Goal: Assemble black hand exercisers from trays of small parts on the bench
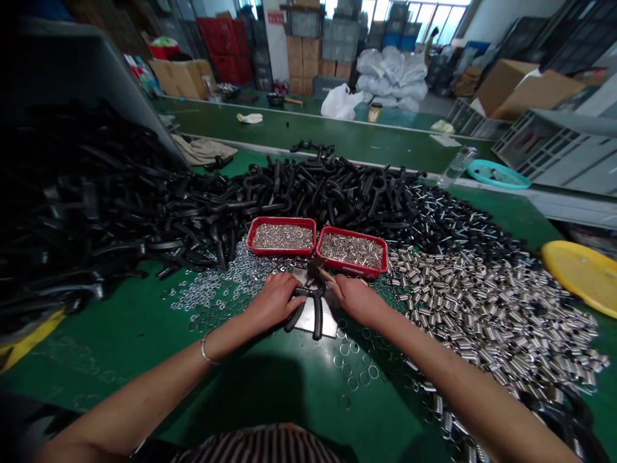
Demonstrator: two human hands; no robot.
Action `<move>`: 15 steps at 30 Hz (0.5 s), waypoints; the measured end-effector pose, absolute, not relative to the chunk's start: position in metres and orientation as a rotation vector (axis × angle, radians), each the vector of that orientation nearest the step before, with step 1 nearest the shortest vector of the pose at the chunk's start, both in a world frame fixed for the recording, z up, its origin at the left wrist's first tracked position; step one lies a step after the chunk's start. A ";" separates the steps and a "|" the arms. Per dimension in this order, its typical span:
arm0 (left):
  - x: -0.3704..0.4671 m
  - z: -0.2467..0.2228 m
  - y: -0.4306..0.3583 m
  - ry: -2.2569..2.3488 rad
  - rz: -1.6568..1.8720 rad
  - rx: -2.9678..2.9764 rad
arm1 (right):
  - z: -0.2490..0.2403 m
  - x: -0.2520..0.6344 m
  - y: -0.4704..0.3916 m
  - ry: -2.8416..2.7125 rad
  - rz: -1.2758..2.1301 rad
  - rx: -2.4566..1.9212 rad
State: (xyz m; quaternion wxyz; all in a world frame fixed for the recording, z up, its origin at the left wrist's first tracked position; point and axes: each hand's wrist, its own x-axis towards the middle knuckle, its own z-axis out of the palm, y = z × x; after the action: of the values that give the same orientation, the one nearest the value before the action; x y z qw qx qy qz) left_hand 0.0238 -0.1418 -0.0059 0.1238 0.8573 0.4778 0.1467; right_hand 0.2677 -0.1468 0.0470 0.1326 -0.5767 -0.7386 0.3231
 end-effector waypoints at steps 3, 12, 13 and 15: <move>0.015 0.003 -0.148 1.469 0.557 2.448 | 0.053 0.267 -0.164 -2.191 0.992 -1.634; 0.048 0.002 -0.187 1.652 0.209 2.422 | 0.029 0.278 -0.200 -1.856 1.494 -1.716; 0.049 0.000 -0.187 1.618 0.203 2.451 | 0.028 0.282 -0.202 -1.776 1.532 -1.719; 0.037 0.000 -0.189 1.550 0.228 2.516 | 0.026 0.298 -0.208 -1.722 1.373 -1.770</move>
State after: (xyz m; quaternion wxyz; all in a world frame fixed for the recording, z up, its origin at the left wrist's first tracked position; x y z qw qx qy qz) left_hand 0.0374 -0.1895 -0.0003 0.0885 0.8455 0.5210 0.0765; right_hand 0.2979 -0.2082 0.0260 0.1573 -0.6187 -0.6017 0.4800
